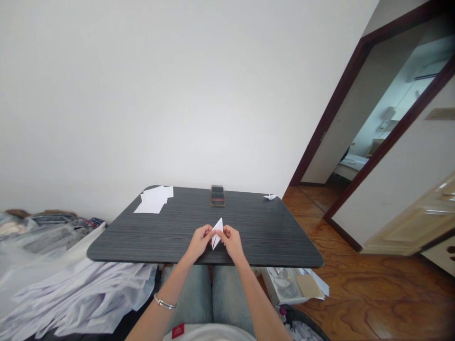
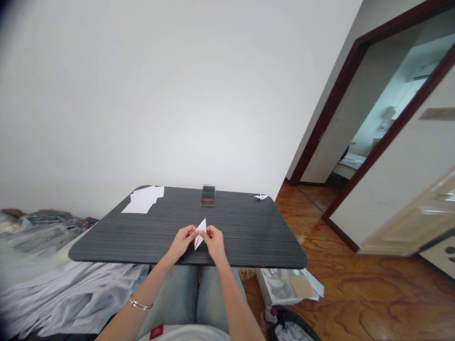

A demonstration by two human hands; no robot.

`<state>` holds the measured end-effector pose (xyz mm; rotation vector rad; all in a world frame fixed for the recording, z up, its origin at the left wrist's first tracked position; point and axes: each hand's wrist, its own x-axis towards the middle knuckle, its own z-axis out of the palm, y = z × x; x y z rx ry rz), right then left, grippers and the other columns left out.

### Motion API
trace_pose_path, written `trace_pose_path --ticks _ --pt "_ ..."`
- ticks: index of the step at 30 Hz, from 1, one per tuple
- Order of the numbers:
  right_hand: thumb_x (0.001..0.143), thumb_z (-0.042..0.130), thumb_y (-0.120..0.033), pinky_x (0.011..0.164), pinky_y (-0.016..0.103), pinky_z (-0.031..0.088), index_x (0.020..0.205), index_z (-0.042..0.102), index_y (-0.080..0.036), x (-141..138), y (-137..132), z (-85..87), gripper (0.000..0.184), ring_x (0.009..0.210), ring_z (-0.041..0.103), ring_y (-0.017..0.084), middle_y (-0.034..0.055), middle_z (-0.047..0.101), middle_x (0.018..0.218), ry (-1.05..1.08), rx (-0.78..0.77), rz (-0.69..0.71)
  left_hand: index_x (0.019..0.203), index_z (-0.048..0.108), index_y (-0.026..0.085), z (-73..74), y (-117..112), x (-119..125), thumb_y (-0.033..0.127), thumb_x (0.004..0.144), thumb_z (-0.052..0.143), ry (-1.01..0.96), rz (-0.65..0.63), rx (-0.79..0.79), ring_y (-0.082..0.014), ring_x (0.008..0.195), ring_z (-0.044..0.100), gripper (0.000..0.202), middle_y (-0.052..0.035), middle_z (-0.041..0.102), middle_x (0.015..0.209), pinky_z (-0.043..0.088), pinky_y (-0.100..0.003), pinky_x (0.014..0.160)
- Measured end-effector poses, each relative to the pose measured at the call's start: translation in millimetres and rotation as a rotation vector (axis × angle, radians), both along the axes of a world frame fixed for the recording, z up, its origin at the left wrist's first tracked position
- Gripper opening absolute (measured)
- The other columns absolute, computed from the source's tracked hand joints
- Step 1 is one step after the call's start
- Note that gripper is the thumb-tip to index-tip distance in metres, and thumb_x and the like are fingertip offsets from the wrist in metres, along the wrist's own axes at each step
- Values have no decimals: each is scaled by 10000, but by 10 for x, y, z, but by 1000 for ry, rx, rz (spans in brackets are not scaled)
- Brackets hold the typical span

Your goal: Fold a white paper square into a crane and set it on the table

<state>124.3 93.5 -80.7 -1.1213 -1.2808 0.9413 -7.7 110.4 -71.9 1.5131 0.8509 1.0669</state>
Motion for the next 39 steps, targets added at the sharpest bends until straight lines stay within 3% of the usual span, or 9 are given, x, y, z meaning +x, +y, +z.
trace_pose_path --ticks 11,20,31,39 --pt "680 594 -345 399 193 311 554 476 -171 20 10 -32 245 383 415 83 -44 494 434 36 -36 52 563 464 145 6 6 10 371 746 519 6 27 25 -76 426 405 296 50 468 453 303 -186 442" --pt "689 593 -356 399 190 305 553 496 -164 19 -1 -3 254 382 403 77 -47 481 430 21 -38 98 626 490 149 66 -23 10 381 740 525 1 24 30 -76 443 413 261 51 473 495 322 -183 439" --pt "745 532 -371 394 187 285 556 503 -163 4 9 -29 282 382 388 74 -52 460 425 11 -4 37 593 542 129 40 8 -18 342 739 529 18 63 36 -75 437 397 259 50 453 457 301 -189 452" --pt "720 552 -377 358 178 300 581 530 -165 6 10 -23 254 368 397 75 -51 471 425 32 -30 15 842 528 138 21 8 4 314 702 584 -59 83 23 -62 436 394 232 65 459 518 305 -172 429"
